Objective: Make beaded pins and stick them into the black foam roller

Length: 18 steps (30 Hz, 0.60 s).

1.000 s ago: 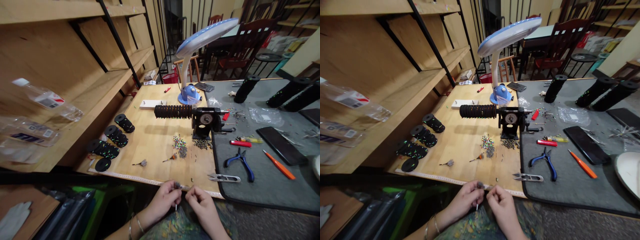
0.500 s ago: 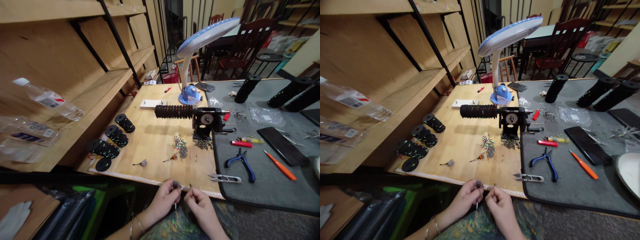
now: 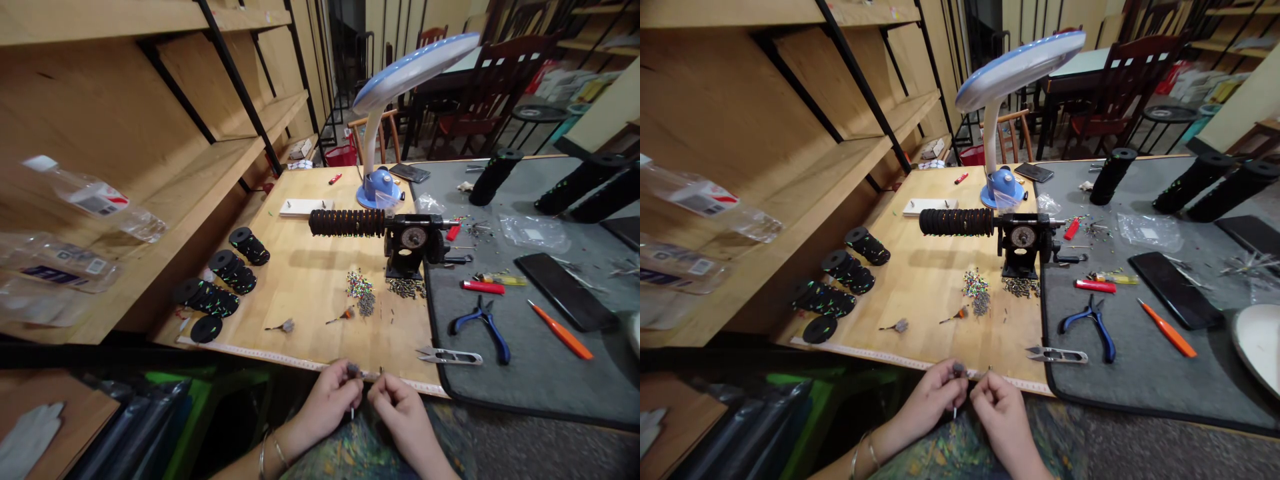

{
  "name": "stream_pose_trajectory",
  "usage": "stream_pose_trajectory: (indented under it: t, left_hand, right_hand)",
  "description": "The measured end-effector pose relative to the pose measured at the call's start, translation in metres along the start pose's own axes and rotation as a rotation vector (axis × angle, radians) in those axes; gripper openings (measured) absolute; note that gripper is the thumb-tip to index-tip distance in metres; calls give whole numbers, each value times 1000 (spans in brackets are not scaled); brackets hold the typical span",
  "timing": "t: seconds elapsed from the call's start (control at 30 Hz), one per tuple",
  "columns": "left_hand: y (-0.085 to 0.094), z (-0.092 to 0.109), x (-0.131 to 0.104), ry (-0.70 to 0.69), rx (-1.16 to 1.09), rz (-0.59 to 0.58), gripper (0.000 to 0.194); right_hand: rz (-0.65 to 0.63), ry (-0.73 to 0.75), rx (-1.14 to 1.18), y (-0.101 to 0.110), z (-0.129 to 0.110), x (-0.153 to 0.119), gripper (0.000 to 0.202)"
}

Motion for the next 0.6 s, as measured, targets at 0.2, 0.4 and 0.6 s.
stream_pose_trajectory:
  t: [0.2, 0.4, 0.6]
  left_hand:
    - [0, -1, 0, 11, 0, -1, 15]
    - [-1, -1, 0, -4, 7, -12, 14]
    - [-2, -2, 0, -1, 1, -17, 12]
  right_hand:
    - [2, 17, 3, 1, 0, 1, 24]
    - [17, 31, 49, 3, 2, 2, 27]
    - [18, 50, 68, 2, 6, 2, 27]
Point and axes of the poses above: each hand's wrist, its own x-axis towards the middle knuckle, its own y-axis out of the back of the hand, z = x × y, the point moved 7 cm from there along x, towards the middle knuckle, and after that the axes turned 6 degrees about -z, right-handed, at the moved point
